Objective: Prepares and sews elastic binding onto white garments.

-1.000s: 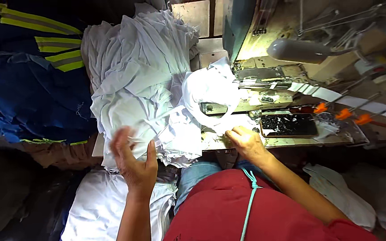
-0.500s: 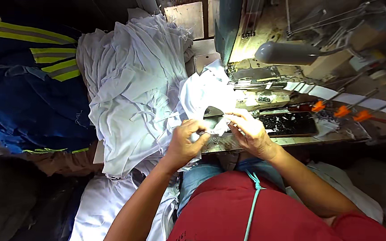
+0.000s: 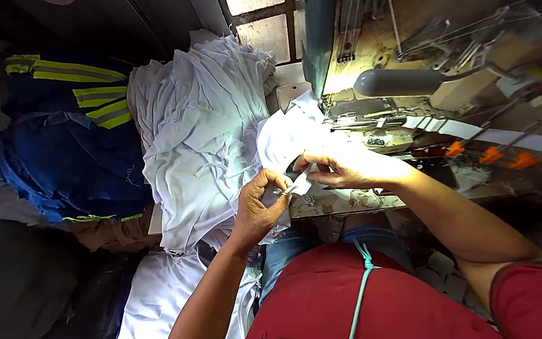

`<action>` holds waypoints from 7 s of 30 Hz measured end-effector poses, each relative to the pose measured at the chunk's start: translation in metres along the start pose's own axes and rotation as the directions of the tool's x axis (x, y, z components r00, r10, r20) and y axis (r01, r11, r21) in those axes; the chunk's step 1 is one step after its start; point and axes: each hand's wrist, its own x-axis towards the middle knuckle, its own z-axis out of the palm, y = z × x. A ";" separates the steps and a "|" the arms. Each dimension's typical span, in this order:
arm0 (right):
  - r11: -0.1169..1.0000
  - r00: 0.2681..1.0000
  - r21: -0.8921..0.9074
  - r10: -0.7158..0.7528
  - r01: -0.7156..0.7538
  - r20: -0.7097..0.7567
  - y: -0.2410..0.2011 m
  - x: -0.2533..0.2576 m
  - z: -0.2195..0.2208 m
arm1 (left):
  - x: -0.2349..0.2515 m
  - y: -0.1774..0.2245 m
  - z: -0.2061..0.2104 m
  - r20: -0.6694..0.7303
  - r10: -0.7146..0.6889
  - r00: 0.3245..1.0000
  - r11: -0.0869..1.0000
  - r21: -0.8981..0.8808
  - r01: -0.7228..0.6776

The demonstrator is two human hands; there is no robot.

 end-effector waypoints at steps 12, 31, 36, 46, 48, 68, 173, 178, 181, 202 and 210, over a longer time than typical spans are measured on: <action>0.965 0.930 -0.186 -0.233 0.185 -0.286 -0.016 -0.026 0.010 | 0.011 0.004 0.024 -0.008 0.148 0.989 0.982 0.120 -0.147; 0.654 0.772 0.755 0.453 0.051 -0.445 0.006 -0.088 0.091 | 0.083 -0.014 0.027 0.486 0.258 0.835 0.336 0.765 -0.549; 0.751 0.764 0.658 0.398 0.046 -0.507 0.009 -0.094 0.091 | 0.075 -0.020 0.024 0.453 0.269 0.850 0.329 0.786 -0.524; 0.828 0.728 0.559 0.356 0.046 -0.586 0.031 -0.070 0.077 | 0.125 -0.020 0.020 0.423 0.080 0.902 0.432 0.801 -0.414; 0.839 0.709 0.543 0.362 0.036 -0.606 0.034 -0.062 0.072 | 0.136 -0.020 0.019 0.413 0.080 0.907 0.446 0.799 -0.403; 0.981 0.552 0.192 0.157 0.006 -0.819 0.066 -0.031 0.070 | 0.115 -0.025 0.030 0.598 0.395 0.697 0.420 0.557 -0.716; 0.996 0.972 -0.082 -0.003 -0.017 -0.235 0.018 -0.029 0.076 | -0.088 0.014 -0.080 0.127 -0.389 0.912 0.706 0.677 0.206; 0.986 0.904 -0.006 0.152 -0.169 -0.400 0.031 -0.065 0.098 | -0.030 0.020 -0.099 -0.110 -0.179 0.978 0.567 0.801 0.194; 0.939 0.854 -0.196 0.152 -0.282 -0.498 0.043 -0.089 0.104 | 0.021 -0.016 -0.122 -0.252 -0.046 0.967 0.494 0.835 0.241; 0.966 0.961 -0.235 0.044 -0.111 -0.274 -0.012 0.024 0.122 | -0.090 -0.035 -0.059 -0.233 0.231 0.945 0.319 0.935 0.152; 0.879 0.951 -0.475 -0.182 0.044 -0.249 -0.019 0.064 0.155 | -0.097 -0.033 -0.043 -0.206 0.335 0.920 0.323 0.942 0.093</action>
